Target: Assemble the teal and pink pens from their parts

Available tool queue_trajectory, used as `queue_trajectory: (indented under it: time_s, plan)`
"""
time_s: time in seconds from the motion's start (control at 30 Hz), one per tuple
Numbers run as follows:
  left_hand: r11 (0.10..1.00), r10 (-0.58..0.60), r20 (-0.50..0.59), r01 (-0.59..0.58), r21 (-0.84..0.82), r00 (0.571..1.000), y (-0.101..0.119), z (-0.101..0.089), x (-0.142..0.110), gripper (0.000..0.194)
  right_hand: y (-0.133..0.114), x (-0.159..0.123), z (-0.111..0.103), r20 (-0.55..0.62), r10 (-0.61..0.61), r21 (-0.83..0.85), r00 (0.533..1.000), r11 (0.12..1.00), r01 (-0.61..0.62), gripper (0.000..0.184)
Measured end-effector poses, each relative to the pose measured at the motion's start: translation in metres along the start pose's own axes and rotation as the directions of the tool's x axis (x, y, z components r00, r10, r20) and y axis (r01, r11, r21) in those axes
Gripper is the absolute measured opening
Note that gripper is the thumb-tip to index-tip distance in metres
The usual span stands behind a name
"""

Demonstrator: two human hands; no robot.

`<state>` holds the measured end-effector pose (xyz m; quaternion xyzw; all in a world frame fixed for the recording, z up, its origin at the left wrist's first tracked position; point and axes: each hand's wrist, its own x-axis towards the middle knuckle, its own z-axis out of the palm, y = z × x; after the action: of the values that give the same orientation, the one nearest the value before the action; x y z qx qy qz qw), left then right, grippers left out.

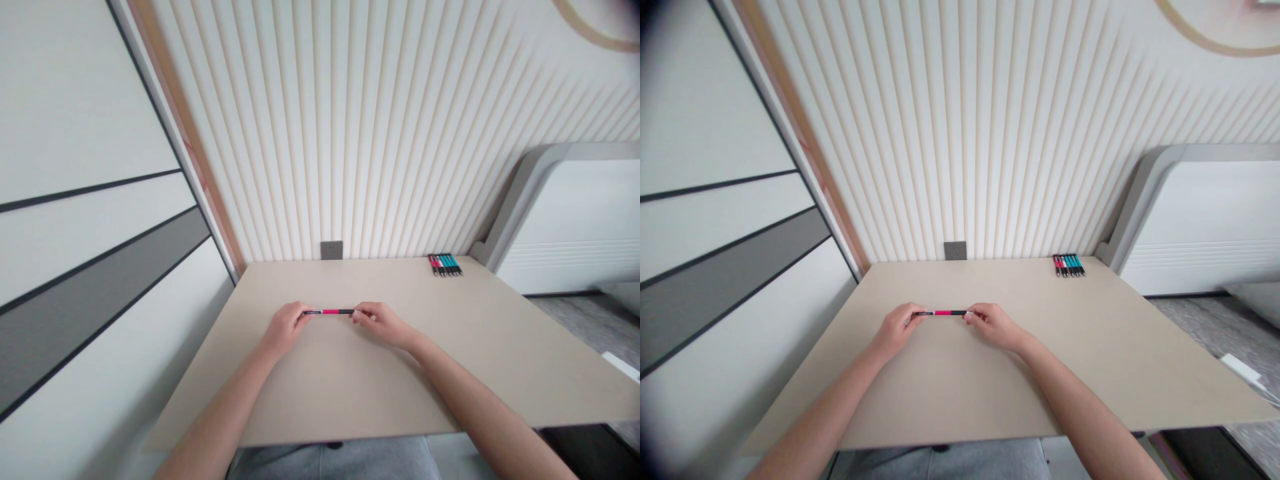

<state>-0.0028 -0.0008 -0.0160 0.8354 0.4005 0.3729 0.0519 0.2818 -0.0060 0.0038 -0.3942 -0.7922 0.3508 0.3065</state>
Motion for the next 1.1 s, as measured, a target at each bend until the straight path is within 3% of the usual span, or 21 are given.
queue_trajectory:
  time_s: [0.2,0.33,0.7,0.97,1.1]
  plan:
    - [0.999,0.028,0.021,-0.028,-0.037,0.999,0.002,0.0,0.001,0.011,0.008,-0.001,0.005,0.053,0.063,0.128,0.997,0.989,-0.07,0.063]
    - [0.999,0.008,0.009,-0.007,-0.04,1.0,0.005,-0.001,0.001,0.01,0.014,0.0,0.008,0.066,0.091,0.166,0.994,0.981,-0.101,0.068]
    - [0.997,-0.072,-0.007,0.072,-0.039,0.997,0.005,-0.002,0.001,0.011,0.001,0.0,-0.008,-0.15,-0.035,-0.005,0.988,0.999,0.034,0.029]
    - [0.999,-0.037,0.0,0.037,-0.036,0.999,0.004,-0.001,0.001,0.01,0.006,0.0,-0.004,-0.087,-0.012,-0.025,0.996,1.0,0.01,0.043]
    - [0.998,-0.043,-0.006,0.042,-0.039,0.999,0.005,-0.001,0.001,0.01,0.007,0.001,-0.004,-0.141,-0.041,-0.031,0.989,0.999,0.037,0.028]
